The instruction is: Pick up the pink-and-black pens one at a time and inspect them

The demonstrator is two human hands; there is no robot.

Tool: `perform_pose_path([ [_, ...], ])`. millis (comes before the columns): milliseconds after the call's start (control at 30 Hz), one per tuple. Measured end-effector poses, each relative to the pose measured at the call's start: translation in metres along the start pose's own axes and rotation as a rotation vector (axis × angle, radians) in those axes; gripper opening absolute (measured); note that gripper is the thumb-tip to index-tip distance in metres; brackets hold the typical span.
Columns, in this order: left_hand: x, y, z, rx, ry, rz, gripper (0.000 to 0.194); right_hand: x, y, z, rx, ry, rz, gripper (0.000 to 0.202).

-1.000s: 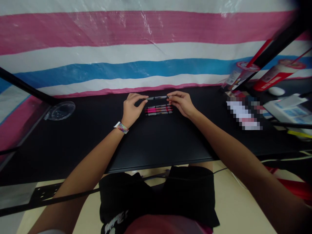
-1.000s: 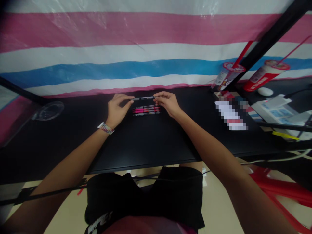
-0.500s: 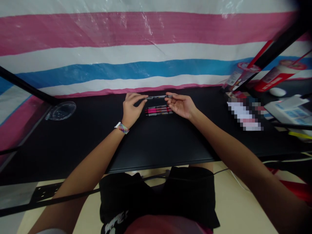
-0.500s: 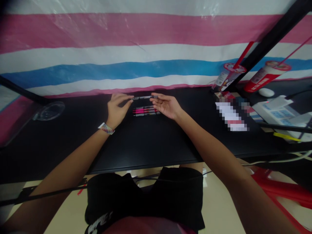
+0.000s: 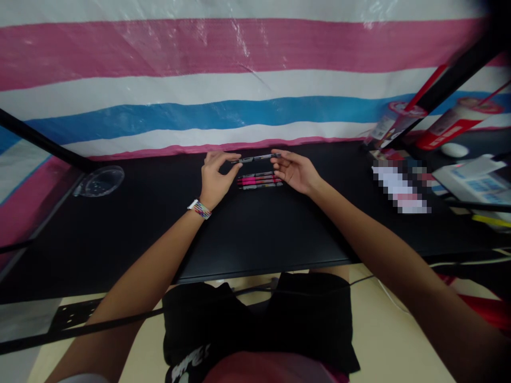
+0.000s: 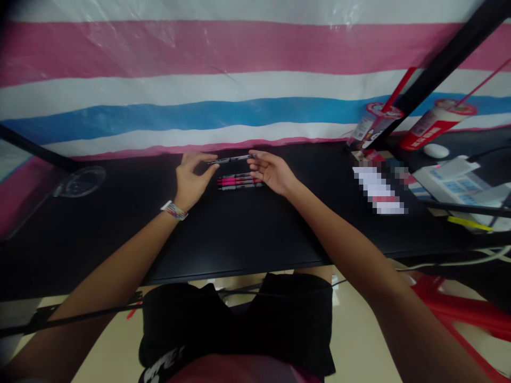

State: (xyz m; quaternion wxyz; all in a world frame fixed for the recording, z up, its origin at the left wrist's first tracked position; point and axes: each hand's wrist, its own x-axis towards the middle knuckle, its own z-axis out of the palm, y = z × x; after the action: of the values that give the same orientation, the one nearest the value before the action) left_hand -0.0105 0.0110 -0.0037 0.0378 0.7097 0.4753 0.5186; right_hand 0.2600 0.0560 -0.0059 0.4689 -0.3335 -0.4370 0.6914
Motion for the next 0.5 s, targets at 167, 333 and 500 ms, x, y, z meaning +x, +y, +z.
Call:
perform_pose_path([
  [167, -0.0001, -0.0023, 0.0015, -0.002, -0.096, 0.014, 0.017, -0.0022, 0.0032, 0.0055, -0.084, 0.063, -0.123, 0.029],
  [333, -0.0005, -0.0078, 0.0027, -0.041, -0.155, 0.005, 0.042, -0.0042, 0.0039, 0.0074, -0.13, 0.043, -0.164, 0.032],
  [500, -0.0004, -0.0081, 0.0015, -0.06, -0.18, -0.023, 0.049, -0.0046, 0.0057, 0.0073, -0.125, 0.014, -0.198, 0.035],
])
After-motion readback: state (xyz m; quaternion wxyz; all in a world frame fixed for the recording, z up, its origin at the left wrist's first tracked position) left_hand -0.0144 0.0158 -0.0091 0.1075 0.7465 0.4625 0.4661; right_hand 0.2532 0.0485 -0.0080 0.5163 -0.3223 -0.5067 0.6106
